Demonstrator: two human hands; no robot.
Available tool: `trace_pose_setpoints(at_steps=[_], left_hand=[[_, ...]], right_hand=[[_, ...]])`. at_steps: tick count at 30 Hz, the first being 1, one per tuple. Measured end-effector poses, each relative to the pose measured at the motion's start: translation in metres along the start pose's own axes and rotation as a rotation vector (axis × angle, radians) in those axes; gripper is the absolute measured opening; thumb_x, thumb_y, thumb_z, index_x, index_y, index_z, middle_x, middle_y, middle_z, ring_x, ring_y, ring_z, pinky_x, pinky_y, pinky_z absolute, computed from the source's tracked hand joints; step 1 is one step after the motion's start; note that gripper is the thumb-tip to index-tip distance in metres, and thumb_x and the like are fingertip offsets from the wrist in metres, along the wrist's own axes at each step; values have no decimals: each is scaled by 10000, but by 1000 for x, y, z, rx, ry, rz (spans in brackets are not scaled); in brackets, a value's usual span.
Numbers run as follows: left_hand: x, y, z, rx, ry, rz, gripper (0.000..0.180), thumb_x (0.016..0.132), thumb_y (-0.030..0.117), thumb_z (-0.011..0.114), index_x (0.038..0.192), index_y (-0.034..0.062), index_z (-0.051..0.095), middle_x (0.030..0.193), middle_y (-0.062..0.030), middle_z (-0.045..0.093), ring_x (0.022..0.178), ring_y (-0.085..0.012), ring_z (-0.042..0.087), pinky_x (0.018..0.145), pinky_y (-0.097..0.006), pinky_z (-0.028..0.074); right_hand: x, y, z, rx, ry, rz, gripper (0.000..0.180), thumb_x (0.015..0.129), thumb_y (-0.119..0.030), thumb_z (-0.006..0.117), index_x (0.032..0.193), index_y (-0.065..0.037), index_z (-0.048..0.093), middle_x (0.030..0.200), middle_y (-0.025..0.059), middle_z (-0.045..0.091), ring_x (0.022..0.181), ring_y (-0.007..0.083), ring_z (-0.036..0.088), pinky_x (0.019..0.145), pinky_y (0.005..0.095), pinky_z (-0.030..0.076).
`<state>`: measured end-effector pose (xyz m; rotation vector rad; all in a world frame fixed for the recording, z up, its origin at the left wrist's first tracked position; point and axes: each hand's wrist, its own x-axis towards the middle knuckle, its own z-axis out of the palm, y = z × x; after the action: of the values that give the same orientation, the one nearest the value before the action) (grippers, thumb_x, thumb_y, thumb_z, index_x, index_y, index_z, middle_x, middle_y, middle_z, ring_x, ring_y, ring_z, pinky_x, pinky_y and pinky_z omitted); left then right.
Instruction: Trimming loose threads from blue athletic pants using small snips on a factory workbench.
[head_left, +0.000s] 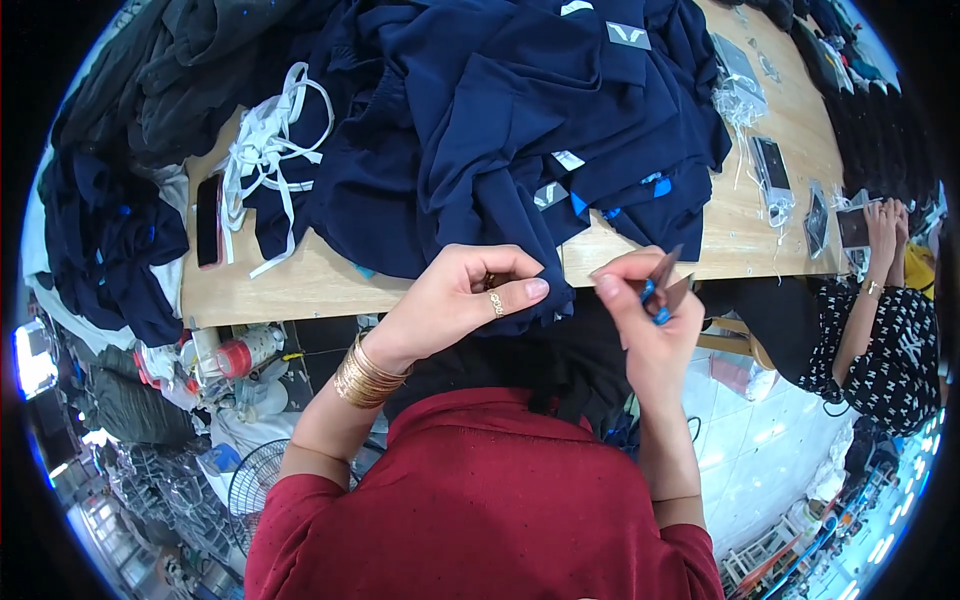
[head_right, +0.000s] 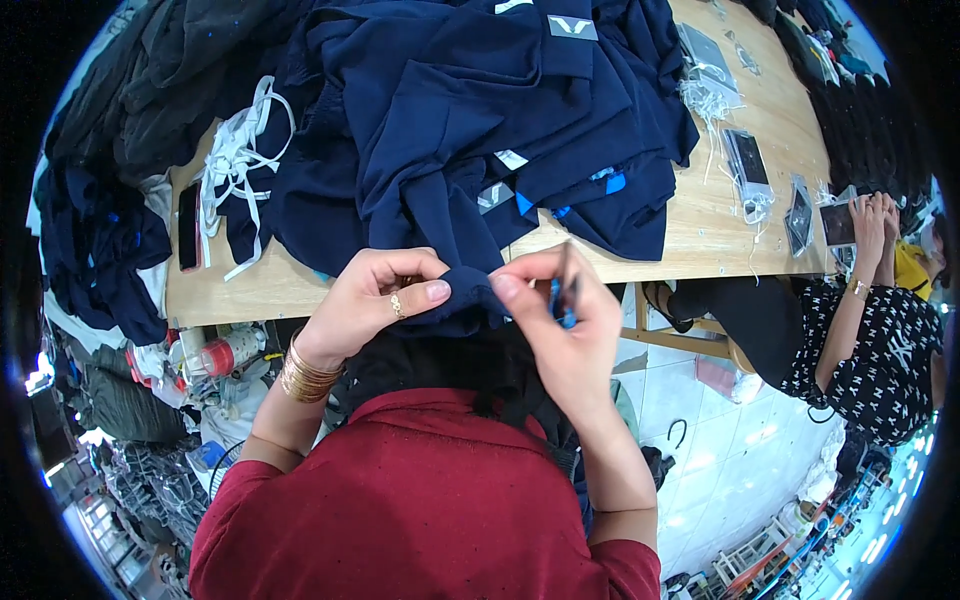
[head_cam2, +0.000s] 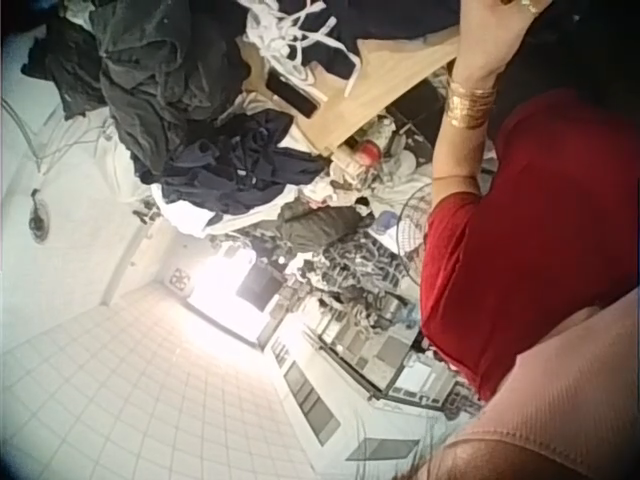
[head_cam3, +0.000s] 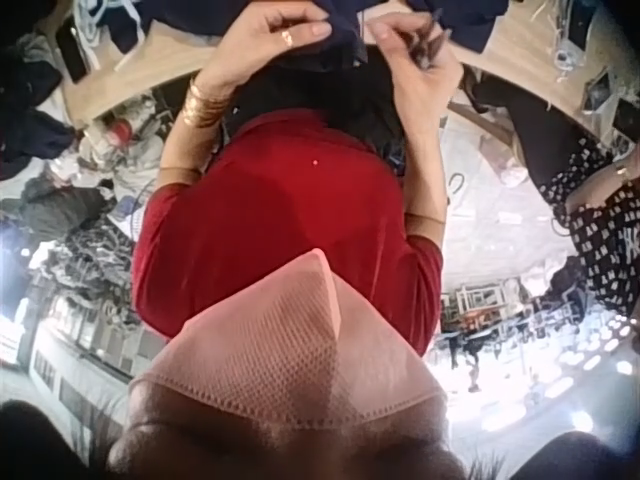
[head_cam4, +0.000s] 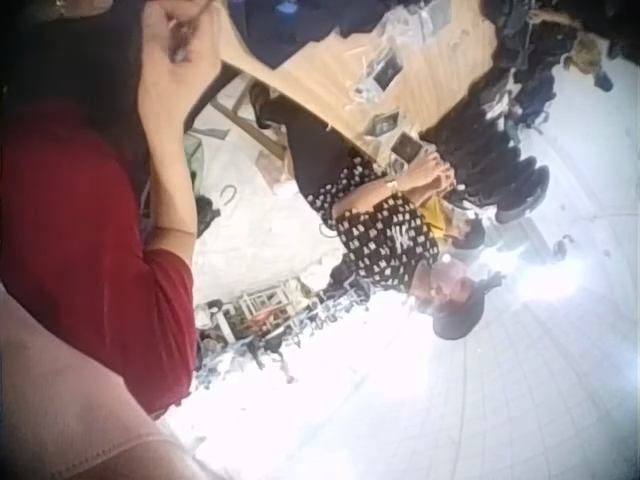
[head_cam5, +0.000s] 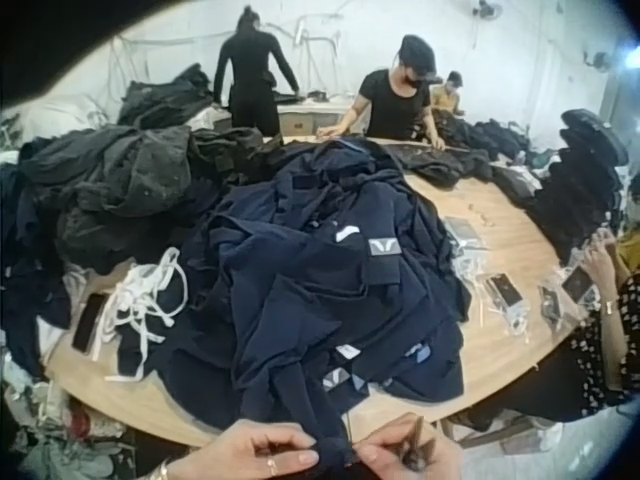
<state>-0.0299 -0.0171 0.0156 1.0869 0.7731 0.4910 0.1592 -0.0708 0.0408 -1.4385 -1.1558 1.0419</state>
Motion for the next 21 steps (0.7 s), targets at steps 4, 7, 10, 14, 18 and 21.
trace_pose_setpoints(at_steps=[4,7,10,14,18,21], left_hand=[[-1,3,2,10,18,64,183,859,165,612,912,-10,622,740,65,510,667,-1,410,573,-172,341],[-1,2,2,29,31,94,173,856,146,613,915,-17,617,757,56,514,681,-7,417,582,-177,348],[-2,5,2,48,23,111,167,855,135,613,916,-20,615,762,49,514,687,-11,423,586,-180,350],[-2,7,3,36,13,113,160,855,132,612,913,-17,617,754,45,507,681,-14,424,586,-180,345],[-1,7,4,47,12,113,158,856,134,609,911,-14,619,751,41,504,673,-17,421,583,-184,343],[-1,6,4,49,8,113,159,856,138,610,913,-10,622,750,37,507,668,-20,420,579,-187,342]], right_hand=[[-4,2,-11,-153,15,-1,167,754,-104,683,876,-26,599,721,13,577,639,58,508,551,207,384],[-7,0,-11,-355,-64,-204,236,718,-154,718,891,-48,598,696,31,567,609,99,526,518,238,400],[-11,5,-14,-595,-97,-353,278,695,-203,735,899,-69,602,690,35,559,587,150,529,516,266,411],[-11,4,-11,-752,-95,-444,313,664,-249,748,892,-87,606,690,14,564,580,172,516,515,278,405],[-9,8,-9,-802,-97,-484,308,661,-254,748,883,-94,607,681,7,560,578,170,509,507,278,395],[-9,9,-7,-818,-85,-511,291,668,-254,745,873,-98,609,671,4,555,569,163,503,497,275,386]])
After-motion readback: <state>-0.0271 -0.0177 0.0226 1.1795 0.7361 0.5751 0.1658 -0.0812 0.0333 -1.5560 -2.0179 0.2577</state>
